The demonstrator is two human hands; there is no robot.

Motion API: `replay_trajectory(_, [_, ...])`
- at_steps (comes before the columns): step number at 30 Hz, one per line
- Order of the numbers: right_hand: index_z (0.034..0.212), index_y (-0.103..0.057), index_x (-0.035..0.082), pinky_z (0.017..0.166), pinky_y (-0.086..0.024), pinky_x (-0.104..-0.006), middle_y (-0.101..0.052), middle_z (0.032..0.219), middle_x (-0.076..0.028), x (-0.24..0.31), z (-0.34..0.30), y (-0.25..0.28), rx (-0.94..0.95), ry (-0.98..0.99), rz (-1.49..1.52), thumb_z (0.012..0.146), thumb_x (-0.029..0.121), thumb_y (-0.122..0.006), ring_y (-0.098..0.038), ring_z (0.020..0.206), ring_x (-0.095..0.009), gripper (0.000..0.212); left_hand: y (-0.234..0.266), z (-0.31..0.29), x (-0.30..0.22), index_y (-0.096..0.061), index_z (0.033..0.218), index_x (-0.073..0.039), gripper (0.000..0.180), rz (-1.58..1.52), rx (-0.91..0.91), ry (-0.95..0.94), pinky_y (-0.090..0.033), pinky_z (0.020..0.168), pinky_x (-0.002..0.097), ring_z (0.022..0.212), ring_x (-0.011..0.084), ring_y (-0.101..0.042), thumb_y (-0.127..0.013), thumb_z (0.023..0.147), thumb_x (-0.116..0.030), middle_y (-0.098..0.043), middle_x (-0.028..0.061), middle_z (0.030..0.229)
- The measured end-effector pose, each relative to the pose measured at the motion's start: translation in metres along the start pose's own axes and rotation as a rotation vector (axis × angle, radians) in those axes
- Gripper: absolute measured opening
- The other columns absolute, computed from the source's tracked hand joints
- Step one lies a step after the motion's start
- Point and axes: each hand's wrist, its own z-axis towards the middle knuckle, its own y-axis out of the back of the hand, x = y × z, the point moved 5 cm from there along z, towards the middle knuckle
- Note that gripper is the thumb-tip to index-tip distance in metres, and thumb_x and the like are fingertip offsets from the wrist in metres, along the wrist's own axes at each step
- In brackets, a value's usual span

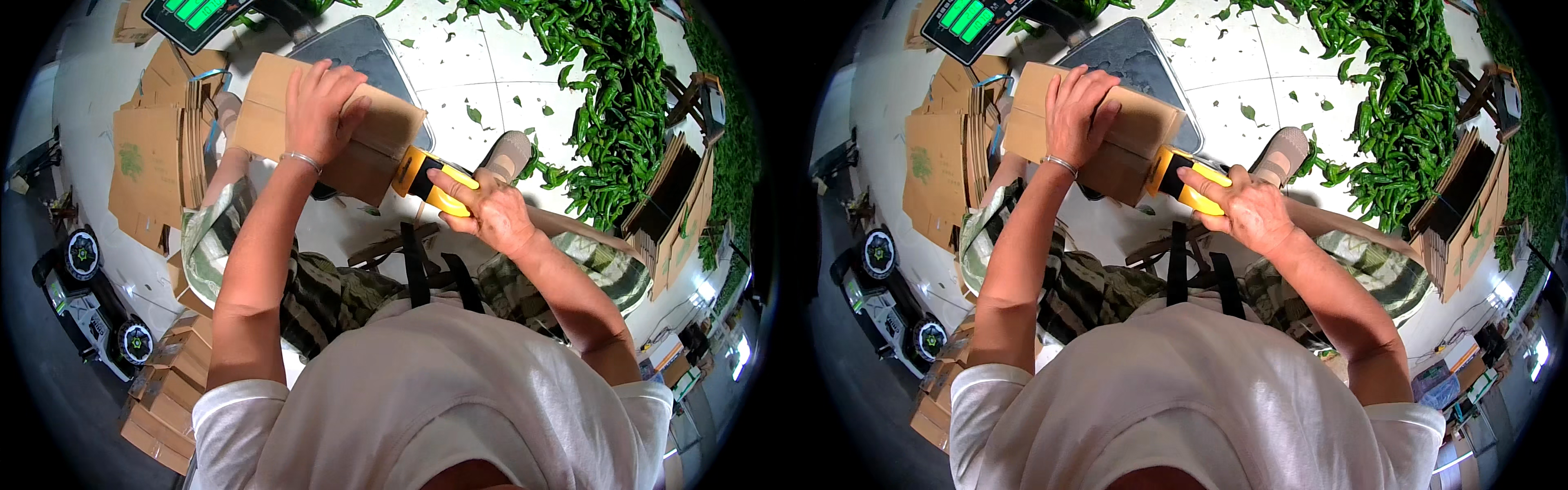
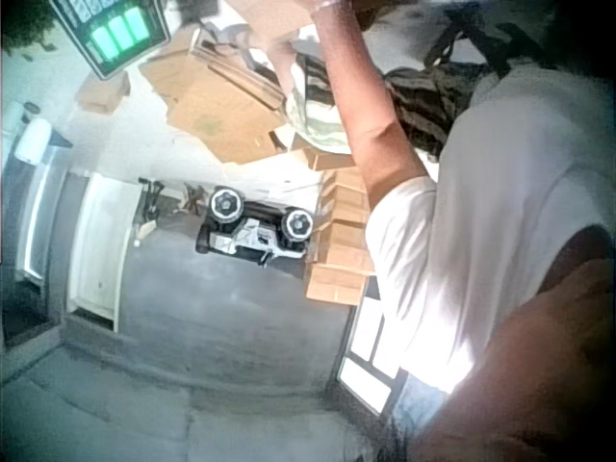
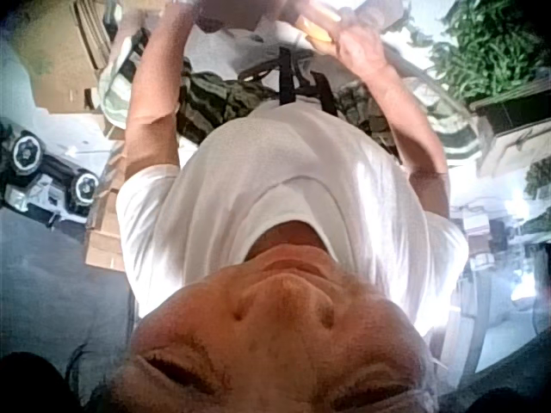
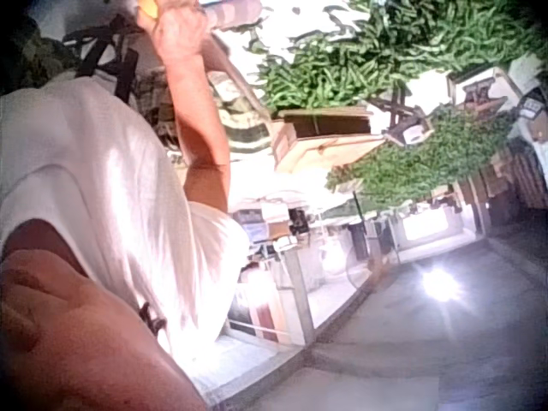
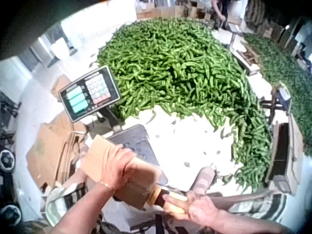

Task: The person packs green peppers into a cardboard box, weighs them on a scale, seals the box with a tape dispenser, and stacks the box on a pile of other boxes.

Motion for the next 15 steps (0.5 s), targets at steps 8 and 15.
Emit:
replay_trajectory(8, [0.138, -0.039, 0.042, 0.054, -0.052, -0.0379, -0.050, 0.076, -0.012, -0.014, -0.023, -0.009, 0.051, -0.080, 0.010, 0.078, 0.043, -0.066, -0.060, 0.057, -0.028, 0.067, -0.003, 0.012, -0.004, -0.059, 0.101, -0.014, 0.021, 0.048, -0.009, 0.017, -0.025, 0.103, 0.0431, 0.112, 0.0222, -0.050, -0.050, 0.089, -0.029, -0.059, 0.0033, 0.106])
replay_trajectory(15, [0.141, -0.035, 0.041, 0.061, -0.053, -0.0406, -0.055, 0.085, -0.018, -0.052, -0.042, -0.055, 0.243, -0.206, 0.019, 0.079, 0.043, -0.064, -0.063, 0.066, -0.033, 0.068, -0.002, 0.011, -0.002, -0.058, 0.101, -0.014, 0.020, 0.038, -0.031, 0.009, -0.025, 0.103, 0.0424, 0.110, 0.0213, -0.051, -0.049, 0.089, -0.028, -0.059, 0.0026, 0.106])
